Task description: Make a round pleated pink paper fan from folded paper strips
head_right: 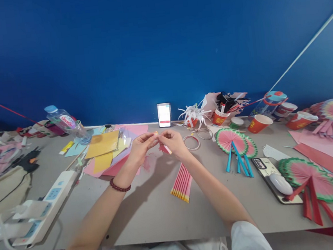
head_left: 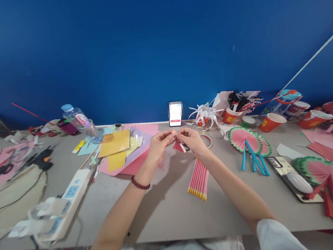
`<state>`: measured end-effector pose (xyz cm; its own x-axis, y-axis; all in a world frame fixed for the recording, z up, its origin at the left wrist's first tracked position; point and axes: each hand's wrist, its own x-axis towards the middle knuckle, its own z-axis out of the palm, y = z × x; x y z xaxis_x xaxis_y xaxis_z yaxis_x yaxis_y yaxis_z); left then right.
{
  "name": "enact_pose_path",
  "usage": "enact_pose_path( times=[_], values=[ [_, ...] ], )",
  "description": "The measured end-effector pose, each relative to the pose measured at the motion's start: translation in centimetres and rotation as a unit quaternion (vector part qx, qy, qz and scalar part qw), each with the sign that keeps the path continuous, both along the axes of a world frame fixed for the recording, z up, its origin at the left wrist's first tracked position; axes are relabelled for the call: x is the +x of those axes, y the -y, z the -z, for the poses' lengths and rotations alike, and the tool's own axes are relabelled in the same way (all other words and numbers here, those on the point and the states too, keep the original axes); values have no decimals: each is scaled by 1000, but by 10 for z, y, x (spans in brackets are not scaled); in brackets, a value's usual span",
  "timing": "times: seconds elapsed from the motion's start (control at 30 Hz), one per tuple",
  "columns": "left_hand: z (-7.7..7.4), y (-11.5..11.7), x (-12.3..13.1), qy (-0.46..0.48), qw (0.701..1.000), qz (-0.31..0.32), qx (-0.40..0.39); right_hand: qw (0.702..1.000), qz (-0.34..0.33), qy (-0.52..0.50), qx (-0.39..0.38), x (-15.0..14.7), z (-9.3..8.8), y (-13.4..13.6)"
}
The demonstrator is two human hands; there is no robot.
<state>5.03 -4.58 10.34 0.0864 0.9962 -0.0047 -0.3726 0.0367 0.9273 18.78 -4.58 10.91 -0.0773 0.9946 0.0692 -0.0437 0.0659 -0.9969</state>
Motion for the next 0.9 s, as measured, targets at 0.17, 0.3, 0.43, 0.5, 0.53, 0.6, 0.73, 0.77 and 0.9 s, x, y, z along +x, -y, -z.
enact_pose_path(
  times=[0.17,0.3,0.43,0.5,0.53,0.6,0.73,0.77,0.9],
  values=[
    [0,2,0,-39,997,-44,39,1000,-17,27,4,-1,1,0],
    [2,2,-2,-46,996,-60,53,998,-43,36,-3,1,1,-1],
    [3,1,-3,-37,995,-71,53,997,-60,41,-8,3,0,-1],
    [4,1,-2,-23,995,-80,50,997,-67,45,-8,3,0,0],
    [4,0,-2,-16,995,-80,48,997,-66,44,-9,2,0,1],
    [5,-1,-2,-2,996,-73,45,998,-58,36,-15,1,0,2],
    [6,-3,-3,24,996,-84,30,999,-29,16,-27,0,1,2],
    [6,-4,-3,27,995,-88,26,999,-29,14,-30,1,1,2],
    [6,-4,-5,31,996,-82,24,998,-46,21,-32,3,4,0]
  ],
)
